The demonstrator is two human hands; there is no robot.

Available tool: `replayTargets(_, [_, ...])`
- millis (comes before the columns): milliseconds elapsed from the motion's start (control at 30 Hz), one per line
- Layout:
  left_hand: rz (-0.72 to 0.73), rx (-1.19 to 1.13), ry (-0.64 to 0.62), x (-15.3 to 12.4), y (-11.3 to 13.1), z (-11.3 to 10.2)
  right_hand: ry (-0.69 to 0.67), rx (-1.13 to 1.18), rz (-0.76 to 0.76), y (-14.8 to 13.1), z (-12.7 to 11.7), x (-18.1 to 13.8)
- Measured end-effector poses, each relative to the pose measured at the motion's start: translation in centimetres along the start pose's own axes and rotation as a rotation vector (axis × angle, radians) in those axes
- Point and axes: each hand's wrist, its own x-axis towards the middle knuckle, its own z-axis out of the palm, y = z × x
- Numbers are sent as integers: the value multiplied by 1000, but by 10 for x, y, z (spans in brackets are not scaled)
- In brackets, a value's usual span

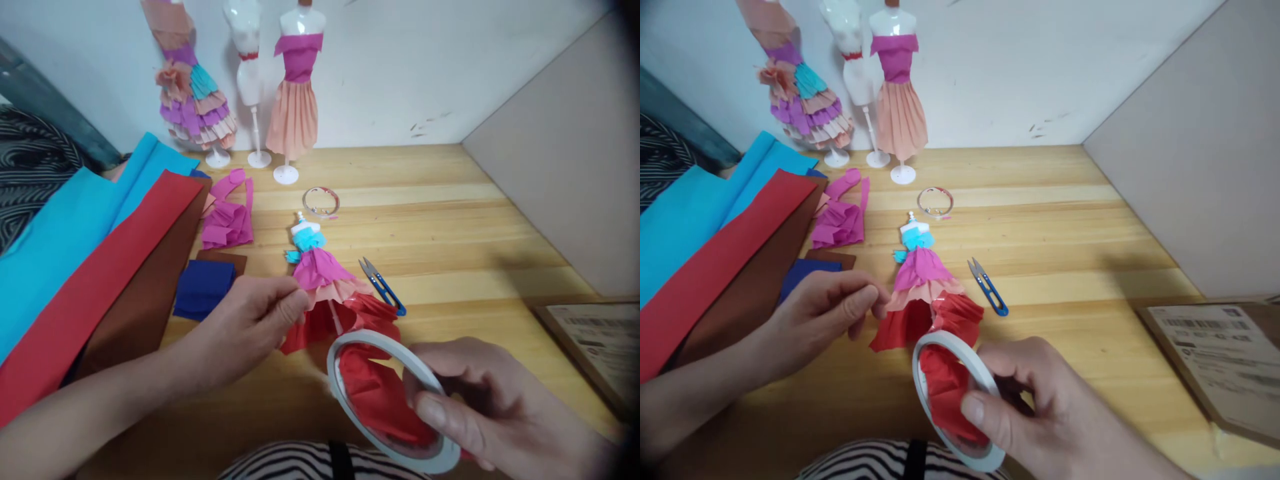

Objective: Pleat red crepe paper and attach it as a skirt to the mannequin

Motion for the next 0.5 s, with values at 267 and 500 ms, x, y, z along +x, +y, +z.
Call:
replayTargets(267, [488, 357, 233, 7, -10, -9, 23, -291, -52, -6, 7, -1])
replayTargets(500, [780, 692, -15, 24, -12, -2, 21, -458, -100, -13, 10, 4])
